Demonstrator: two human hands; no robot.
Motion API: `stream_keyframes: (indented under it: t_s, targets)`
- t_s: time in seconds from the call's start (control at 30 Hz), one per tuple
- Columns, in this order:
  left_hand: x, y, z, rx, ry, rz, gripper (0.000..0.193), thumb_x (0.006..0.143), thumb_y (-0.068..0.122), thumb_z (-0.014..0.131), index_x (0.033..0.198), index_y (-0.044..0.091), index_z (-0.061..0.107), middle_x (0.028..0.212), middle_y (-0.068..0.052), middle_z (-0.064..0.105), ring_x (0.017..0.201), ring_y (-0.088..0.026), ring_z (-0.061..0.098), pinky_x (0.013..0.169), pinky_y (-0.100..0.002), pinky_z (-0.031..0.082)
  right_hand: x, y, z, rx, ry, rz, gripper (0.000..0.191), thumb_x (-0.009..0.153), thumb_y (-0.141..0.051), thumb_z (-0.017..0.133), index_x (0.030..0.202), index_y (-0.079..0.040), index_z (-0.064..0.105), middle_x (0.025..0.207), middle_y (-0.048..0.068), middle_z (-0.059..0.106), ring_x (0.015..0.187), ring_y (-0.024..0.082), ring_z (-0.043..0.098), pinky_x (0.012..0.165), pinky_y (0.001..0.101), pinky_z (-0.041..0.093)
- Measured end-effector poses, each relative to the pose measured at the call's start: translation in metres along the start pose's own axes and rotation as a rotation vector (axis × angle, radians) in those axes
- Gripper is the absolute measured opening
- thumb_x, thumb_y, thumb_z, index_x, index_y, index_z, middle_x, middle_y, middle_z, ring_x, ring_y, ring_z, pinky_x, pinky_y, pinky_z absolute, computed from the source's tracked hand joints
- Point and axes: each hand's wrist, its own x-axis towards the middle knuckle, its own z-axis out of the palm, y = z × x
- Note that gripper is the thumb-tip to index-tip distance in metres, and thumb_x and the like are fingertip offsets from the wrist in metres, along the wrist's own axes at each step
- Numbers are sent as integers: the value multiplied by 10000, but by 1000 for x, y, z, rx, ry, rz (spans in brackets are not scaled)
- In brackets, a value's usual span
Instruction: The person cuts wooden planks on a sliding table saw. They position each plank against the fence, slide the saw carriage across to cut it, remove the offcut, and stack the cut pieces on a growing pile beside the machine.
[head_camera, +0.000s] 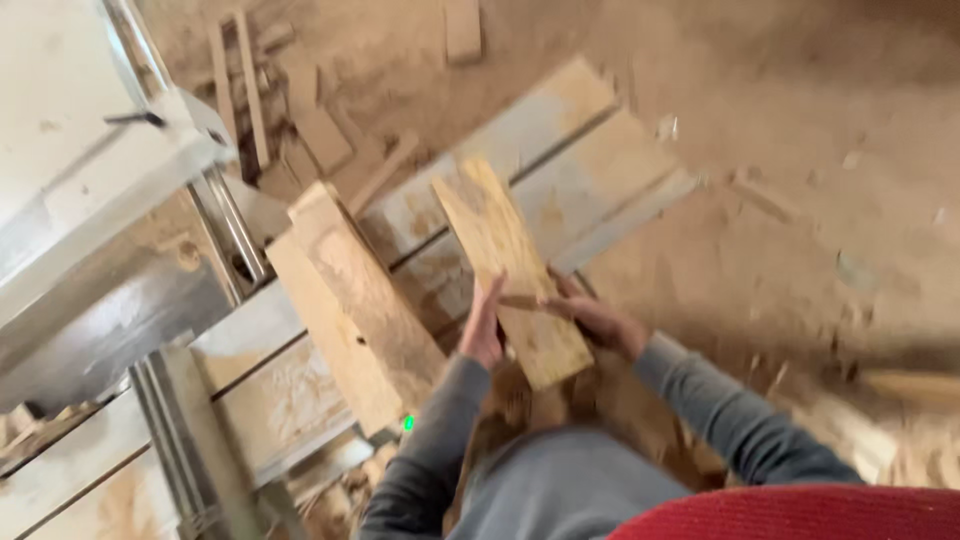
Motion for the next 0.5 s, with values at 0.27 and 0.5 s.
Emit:
stream_keyframes:
  t_s: [0.27, 0.5]
  targets:
    - [-40, -58, -1, 44, -100, -71, 594, 938, 504, 560, 1379, 108, 606, 1259, -83, 685, 1067, -245, 670, 831, -433, 559, -74, 20, 13, -198, 176, -243, 848, 913, -369, 740, 1582, 6, 378, 1552, 237, 521, 1424, 308, 510, 1166, 416, 419]
    - [-138, -107, 22, 385, -604, -167, 664, 896, 423, 610, 1408, 6, 544, 1282, -184, 651, 1167, -343, 650, 913, -497, 583, -248, 72, 96, -460, 877, -501, 1132, 794, -476, 825, 1661, -85, 213, 1639, 194, 351, 1513, 329, 358, 1232, 449, 325]
